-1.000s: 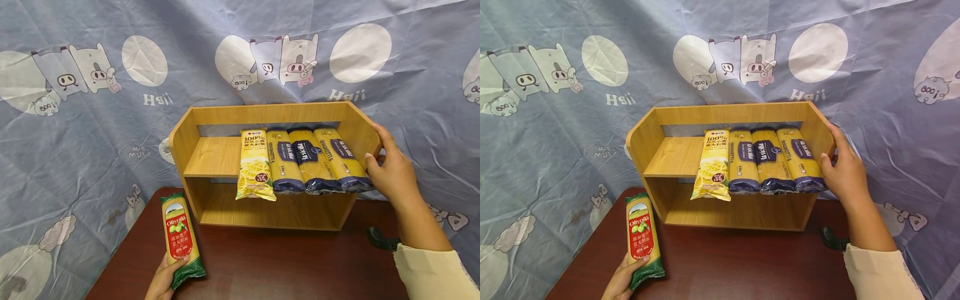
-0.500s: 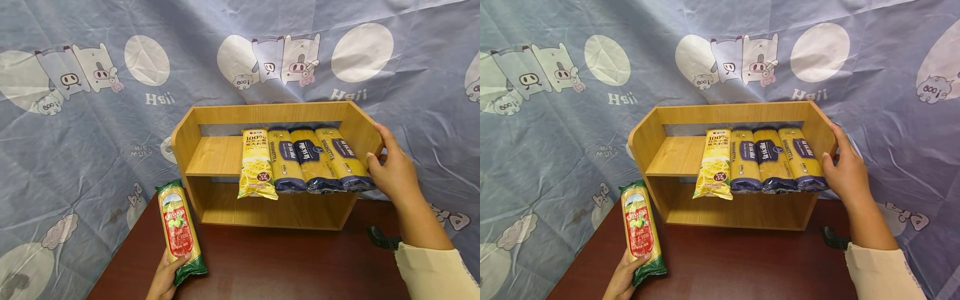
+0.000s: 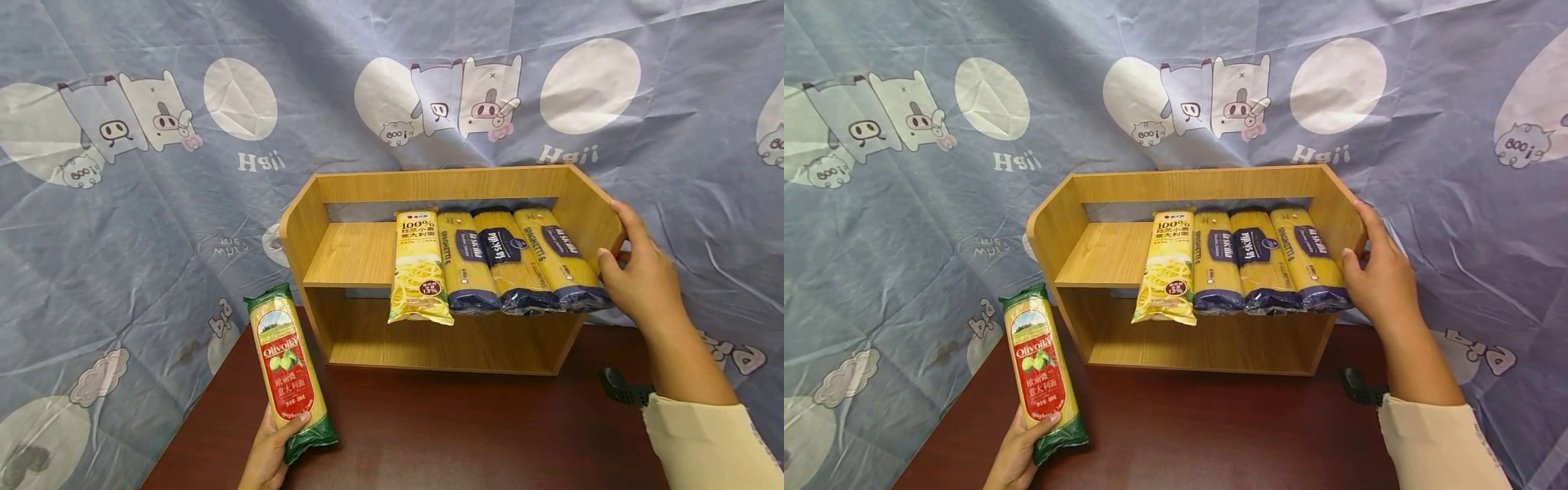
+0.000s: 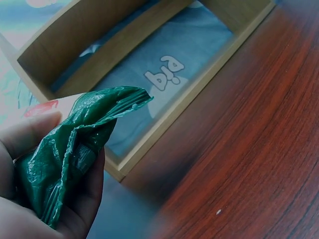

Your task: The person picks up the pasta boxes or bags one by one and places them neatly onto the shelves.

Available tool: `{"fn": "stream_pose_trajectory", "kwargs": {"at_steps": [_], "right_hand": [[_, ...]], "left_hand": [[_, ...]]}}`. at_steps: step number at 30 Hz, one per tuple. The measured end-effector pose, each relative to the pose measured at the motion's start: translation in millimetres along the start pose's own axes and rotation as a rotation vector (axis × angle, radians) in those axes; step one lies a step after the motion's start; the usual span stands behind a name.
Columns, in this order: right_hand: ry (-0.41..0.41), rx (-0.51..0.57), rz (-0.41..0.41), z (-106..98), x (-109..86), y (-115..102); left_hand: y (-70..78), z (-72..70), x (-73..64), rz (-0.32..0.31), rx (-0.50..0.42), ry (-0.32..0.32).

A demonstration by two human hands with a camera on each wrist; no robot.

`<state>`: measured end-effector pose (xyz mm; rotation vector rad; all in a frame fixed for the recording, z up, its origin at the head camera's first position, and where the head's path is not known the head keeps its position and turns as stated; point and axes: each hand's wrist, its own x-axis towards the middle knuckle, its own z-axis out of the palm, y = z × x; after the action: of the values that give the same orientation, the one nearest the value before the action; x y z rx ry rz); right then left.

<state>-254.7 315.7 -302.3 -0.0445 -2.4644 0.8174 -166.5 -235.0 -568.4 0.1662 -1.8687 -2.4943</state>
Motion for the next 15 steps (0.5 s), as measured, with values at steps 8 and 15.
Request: {"fn": "stream_pose_trajectory", "kwargs": {"at_steps": [8, 15], "right_hand": [[-0.002, 0.004, 0.009, -0.1, 0.2, 0.0], [0.004, 0.02, -0.019, 0.5, 0.2, 0.5]], "left_hand": [[6.1, 4.7, -0.6, 0.03, 0.068, 0.034], [7.9, 6.6, -6.6, 0.056, 0.061, -0.001]]}}
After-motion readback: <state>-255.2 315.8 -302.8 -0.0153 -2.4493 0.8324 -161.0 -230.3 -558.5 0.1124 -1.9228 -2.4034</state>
